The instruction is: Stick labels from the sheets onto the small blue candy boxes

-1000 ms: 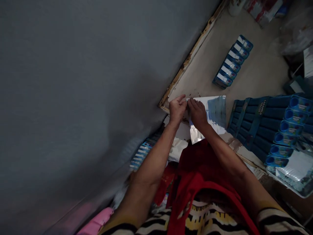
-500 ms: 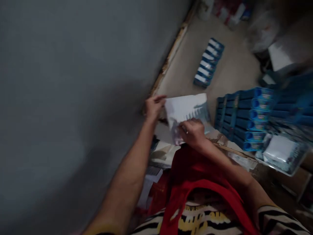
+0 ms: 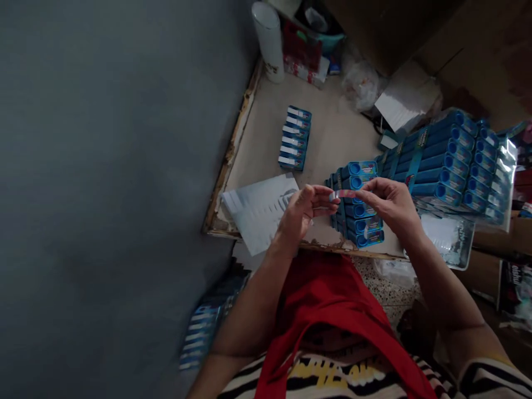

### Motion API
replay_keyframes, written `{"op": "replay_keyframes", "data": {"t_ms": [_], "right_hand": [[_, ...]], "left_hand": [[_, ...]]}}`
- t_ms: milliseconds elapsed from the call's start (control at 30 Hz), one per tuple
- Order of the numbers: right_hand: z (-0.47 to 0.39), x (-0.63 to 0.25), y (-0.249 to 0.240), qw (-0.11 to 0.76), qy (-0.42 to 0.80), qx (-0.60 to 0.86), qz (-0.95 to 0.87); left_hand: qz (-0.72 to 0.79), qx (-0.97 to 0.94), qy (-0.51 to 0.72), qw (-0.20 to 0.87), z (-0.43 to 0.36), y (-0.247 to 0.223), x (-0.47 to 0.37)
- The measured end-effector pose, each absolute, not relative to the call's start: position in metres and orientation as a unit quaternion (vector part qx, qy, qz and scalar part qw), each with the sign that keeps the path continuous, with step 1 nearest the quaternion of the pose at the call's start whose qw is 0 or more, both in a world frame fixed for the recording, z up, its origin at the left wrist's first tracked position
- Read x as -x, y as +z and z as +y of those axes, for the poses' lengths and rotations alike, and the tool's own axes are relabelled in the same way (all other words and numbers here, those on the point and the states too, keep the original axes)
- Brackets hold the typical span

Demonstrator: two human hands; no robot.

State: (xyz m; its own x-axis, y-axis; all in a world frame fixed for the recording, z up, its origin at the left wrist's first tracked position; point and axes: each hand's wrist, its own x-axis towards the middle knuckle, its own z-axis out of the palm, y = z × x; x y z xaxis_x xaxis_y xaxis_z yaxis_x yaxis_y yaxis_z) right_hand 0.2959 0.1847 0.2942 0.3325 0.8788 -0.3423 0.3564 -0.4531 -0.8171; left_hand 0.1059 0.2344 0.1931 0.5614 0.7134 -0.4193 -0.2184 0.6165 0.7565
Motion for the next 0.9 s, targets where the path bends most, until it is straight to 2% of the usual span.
{"op": "replay_keyframes", "data": {"t_ms": [233,367,500,633,900], "right_hand": [[0.192,-0.318,0.277,0.313,0.393,0.763,-0.407],[0.209,-0.331,0.271,0.294,0.320,0.783,-0.445],[0.231,-0.339,0.264,0.221,0.219,0.821,-0.479],[0.243,-0.338,0.264,0.127,0.185,0.842,-0.491],[0.244,-0.332,0.265,0.090,0.177,0.853,-0.484]], "left_hand": [[0.461,-0.365,0.286,0.757,0.243,0.198,-0.132],[0.481,-0.403,0.314,0.712,0.250,0.199,-0.148],[0.497,-0.424,0.355,0.669,0.263,0.198,-0.159],[0.506,-0.437,0.351,0.656,0.272,0.197,-0.162],[0.499,-0.429,0.353,0.665,0.274,0.189,-0.163]]}}
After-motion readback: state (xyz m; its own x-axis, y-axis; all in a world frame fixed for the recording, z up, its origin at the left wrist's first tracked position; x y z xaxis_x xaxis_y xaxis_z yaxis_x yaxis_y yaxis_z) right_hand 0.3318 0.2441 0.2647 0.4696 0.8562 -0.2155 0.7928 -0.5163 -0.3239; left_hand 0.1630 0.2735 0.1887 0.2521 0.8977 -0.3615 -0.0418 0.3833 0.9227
